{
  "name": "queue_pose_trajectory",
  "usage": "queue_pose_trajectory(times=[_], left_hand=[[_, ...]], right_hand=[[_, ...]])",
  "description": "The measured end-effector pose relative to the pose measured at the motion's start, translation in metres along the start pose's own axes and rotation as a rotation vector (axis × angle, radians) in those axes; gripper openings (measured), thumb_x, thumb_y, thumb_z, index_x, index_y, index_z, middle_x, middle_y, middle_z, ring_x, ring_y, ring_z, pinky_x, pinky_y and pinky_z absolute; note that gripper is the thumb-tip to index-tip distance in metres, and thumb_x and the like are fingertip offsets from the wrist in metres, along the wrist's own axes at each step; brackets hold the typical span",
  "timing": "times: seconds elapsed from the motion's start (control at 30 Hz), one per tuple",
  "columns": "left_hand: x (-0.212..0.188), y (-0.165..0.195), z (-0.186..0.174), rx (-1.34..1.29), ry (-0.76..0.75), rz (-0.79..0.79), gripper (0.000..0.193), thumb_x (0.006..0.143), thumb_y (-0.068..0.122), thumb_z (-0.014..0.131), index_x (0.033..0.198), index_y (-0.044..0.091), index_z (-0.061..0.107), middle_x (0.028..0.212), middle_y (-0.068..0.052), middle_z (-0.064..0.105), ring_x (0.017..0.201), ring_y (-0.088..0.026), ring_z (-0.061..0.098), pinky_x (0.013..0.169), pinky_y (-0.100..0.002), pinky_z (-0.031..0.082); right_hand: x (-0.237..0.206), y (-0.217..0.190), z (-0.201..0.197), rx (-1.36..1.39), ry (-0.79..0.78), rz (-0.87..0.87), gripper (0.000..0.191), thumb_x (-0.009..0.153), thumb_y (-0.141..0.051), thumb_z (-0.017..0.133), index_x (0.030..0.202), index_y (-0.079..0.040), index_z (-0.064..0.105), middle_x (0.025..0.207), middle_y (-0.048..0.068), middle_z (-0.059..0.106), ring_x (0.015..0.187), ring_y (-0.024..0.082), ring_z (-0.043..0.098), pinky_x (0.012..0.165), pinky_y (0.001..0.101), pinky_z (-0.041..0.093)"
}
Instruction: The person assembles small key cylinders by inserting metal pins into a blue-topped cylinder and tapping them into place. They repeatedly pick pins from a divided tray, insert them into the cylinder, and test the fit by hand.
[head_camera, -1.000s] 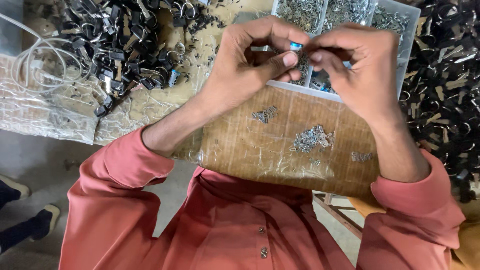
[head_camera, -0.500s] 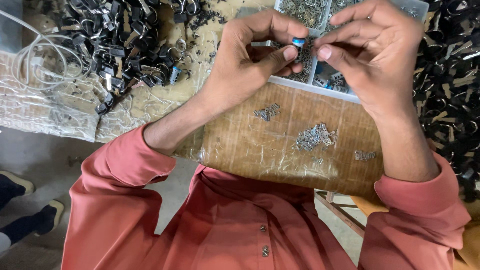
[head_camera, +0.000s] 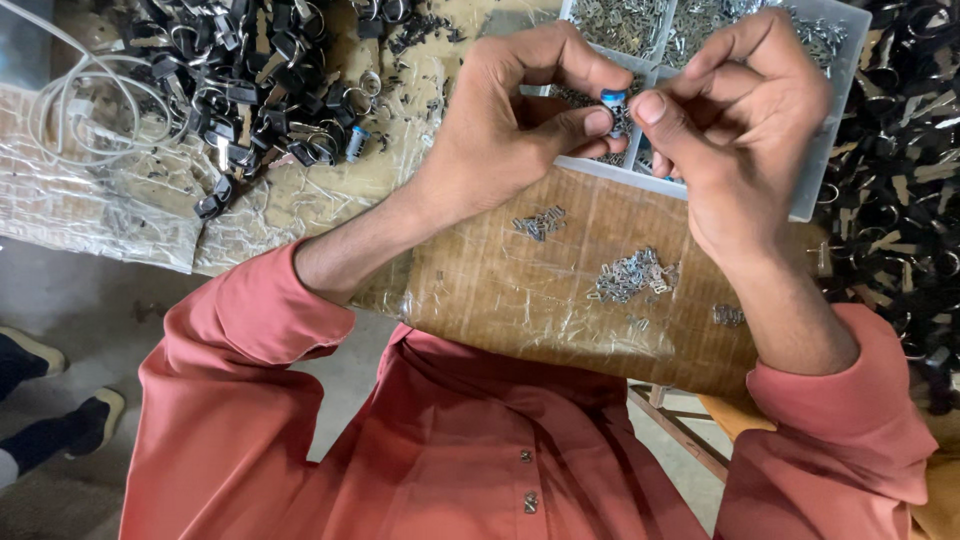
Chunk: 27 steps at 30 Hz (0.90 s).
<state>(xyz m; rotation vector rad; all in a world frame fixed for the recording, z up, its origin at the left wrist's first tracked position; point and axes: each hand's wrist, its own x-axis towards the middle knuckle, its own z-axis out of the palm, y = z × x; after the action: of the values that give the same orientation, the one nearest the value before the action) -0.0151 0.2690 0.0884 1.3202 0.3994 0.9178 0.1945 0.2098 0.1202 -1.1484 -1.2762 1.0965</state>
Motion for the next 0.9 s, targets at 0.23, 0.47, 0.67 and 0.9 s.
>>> queue_pose_trajectory(times=[0.23, 0.47, 0.67, 0.9], left_hand=[[0.001, -0.007, 0.005, 0.040, 0.040, 0.093, 0.018, 0.106, -0.017, 0.066, 0.119, -0.004, 0.066, 0.116, -0.009, 0.072, 0.102, -0.014, 0.075, 0.097, -0.027, 0.068], [0.004, -0.010, 0.003, -0.022, 0.021, 0.024, 0.019, 0.107, -0.016, 0.065, 0.121, -0.004, 0.066, 0.113, -0.010, 0.074, 0.098, -0.014, 0.076, 0.093, -0.027, 0.068], [0.006, -0.011, 0.000, -0.055, 0.012, -0.011, 0.019, 0.109, -0.014, 0.065, 0.124, -0.004, 0.064, 0.114, -0.010, 0.074, 0.098, -0.013, 0.076, 0.091, -0.026, 0.068], [0.004, -0.010, 0.008, -0.035, 0.055, 0.017, 0.018, 0.107, -0.015, 0.067, 0.121, -0.005, 0.065, 0.113, -0.009, 0.072, 0.099, -0.014, 0.076, 0.093, -0.027, 0.069]], right_hand=[[-0.004, 0.014, -0.001, -0.257, 0.026, -0.297, 0.023, 0.113, 0.008, 0.072, 0.111, 0.004, 0.050, 0.088, 0.013, 0.066, 0.067, 0.011, 0.065, 0.055, 0.0189, 0.046], [0.000, 0.006, -0.006, 0.051, 0.071, 0.072, 0.016, 0.093, 0.005, 0.074, 0.094, 0.001, 0.059, 0.077, 0.008, 0.067, 0.048, 0.005, 0.053, 0.045, 0.0192, 0.036], [0.002, 0.006, -0.005, 0.197, 0.035, 0.101, 0.019, 0.099, 0.003, 0.077, 0.102, -0.001, 0.059, 0.077, 0.009, 0.067, 0.048, 0.005, 0.051, 0.042, 0.0167, 0.034], [-0.008, 0.012, -0.006, 0.069, 0.094, 0.028, 0.023, 0.100, -0.002, 0.078, 0.104, -0.003, 0.055, 0.084, 0.007, 0.068, 0.051, 0.003, 0.053, 0.042, 0.0162, 0.035]])
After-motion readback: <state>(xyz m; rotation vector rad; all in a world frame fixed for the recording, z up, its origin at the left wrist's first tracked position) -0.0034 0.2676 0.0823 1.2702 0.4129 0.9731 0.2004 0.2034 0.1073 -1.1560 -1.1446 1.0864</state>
